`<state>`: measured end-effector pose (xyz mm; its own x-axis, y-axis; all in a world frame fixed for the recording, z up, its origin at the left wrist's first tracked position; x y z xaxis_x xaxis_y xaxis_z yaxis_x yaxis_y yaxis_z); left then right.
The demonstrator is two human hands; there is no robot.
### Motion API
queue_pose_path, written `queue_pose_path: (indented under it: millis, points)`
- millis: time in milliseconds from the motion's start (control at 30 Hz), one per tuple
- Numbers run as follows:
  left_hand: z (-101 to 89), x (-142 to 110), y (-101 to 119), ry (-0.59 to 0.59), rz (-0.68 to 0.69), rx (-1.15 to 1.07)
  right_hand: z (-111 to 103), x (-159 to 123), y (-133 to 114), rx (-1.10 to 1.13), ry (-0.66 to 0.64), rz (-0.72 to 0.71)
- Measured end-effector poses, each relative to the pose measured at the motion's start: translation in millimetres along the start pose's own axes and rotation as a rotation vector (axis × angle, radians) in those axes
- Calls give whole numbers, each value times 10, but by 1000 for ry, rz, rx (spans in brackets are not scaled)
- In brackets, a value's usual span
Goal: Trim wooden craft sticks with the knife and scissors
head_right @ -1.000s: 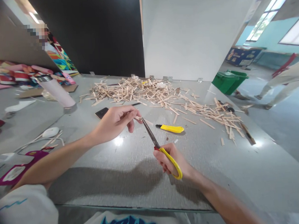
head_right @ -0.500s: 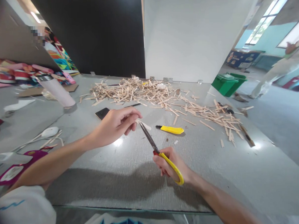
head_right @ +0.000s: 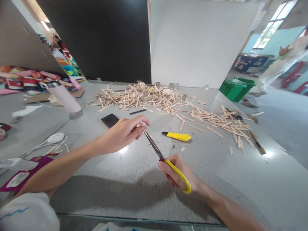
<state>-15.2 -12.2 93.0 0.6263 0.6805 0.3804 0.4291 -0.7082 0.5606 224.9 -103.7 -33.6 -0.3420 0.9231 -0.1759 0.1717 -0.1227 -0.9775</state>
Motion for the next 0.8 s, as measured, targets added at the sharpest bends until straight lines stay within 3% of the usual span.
queue_pose_path:
  millis: [567, 700, 800]
  points:
    - [29, 19, -48, -2, -34, 3, 21, 34, -19, -41, 26, 10]
    - [12, 15, -57, 88, -82, 9, 11, 71, -18, -8, 66, -9]
    - [-11, -66, 94, 208, -66, -39, 2, 91, 0, -16, 64, -10]
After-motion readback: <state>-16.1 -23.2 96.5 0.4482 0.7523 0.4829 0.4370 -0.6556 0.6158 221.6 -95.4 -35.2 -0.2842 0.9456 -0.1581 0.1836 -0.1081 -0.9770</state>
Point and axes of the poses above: each hand's wrist, its own x-axis towards the middle knuckle, its own z-axis out of the palm, y = z × x, the point moved 2 cm from there along x, towards the middle knuckle, and after that the axes turned 4 degrees about y, right-handed, at the moved point
